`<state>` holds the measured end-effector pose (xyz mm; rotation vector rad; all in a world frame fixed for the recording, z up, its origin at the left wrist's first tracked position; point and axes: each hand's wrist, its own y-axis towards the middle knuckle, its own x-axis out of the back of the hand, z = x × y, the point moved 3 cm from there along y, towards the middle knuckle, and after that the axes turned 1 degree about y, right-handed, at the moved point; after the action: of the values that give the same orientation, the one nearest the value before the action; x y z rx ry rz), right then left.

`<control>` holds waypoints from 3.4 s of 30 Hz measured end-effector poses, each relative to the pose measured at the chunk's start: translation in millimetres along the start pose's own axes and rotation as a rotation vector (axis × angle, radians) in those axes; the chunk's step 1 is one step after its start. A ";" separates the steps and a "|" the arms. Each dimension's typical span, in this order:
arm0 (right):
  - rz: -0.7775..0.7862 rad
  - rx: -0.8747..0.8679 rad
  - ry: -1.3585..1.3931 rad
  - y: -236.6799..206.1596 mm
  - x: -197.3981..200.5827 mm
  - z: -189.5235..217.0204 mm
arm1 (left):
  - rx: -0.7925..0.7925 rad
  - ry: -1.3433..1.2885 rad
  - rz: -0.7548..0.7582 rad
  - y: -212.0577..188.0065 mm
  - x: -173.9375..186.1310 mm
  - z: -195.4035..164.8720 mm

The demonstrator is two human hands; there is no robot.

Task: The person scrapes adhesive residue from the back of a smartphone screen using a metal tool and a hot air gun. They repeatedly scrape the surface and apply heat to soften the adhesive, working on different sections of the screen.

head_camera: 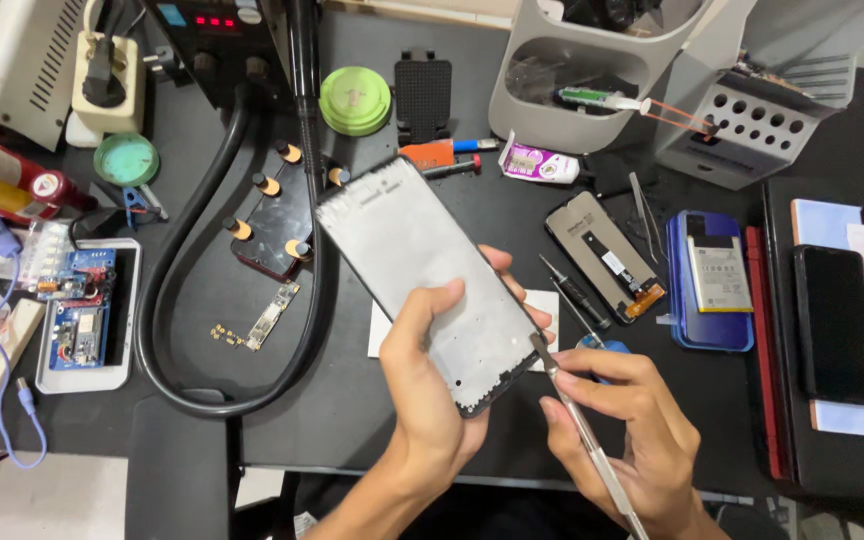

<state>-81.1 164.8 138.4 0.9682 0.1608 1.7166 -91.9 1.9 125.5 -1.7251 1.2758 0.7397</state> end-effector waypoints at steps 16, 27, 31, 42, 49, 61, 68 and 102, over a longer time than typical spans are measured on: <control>0.067 0.085 0.139 -50.6 0.6 -38.6 | -0.034 0.005 -0.087 -29.8 36.8 55.9; 0.100 0.111 0.103 -50.5 -4.3 -43.2 | -0.064 0.053 -0.127 -26.9 52.0 63.7; 0.137 0.082 0.052 -49.3 -19.2 -58.7 | -0.017 0.076 -0.164 -4.3 75.6 72.1; 0.154 -0.001 0.078 -69.4 -55.5 -95.0 | 0.057 0.143 -0.162 35.2 130.8 85.3; 0.145 0.030 0.066 -71.9 -60.8 -99.9 | 0.015 0.115 -0.153 35.3 136.0 87.1; 0.177 0.048 0.077 -67.2 -53.9 -98.5 | 0.018 0.124 -0.162 31.7 127.4 89.2; 0.202 0.039 0.072 -69.5 -51.2 -97.2 | 0.021 0.124 -0.157 29.3 127.5 93.1; 0.209 0.093 0.028 -69.3 -39.8 -86.8 | 0.011 0.178 -0.167 20.7 120.2 99.1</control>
<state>-85.2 188.1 22.9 1.0601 0.1635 1.9280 -72.5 32.5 -27.5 -1.8956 1.2319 0.4899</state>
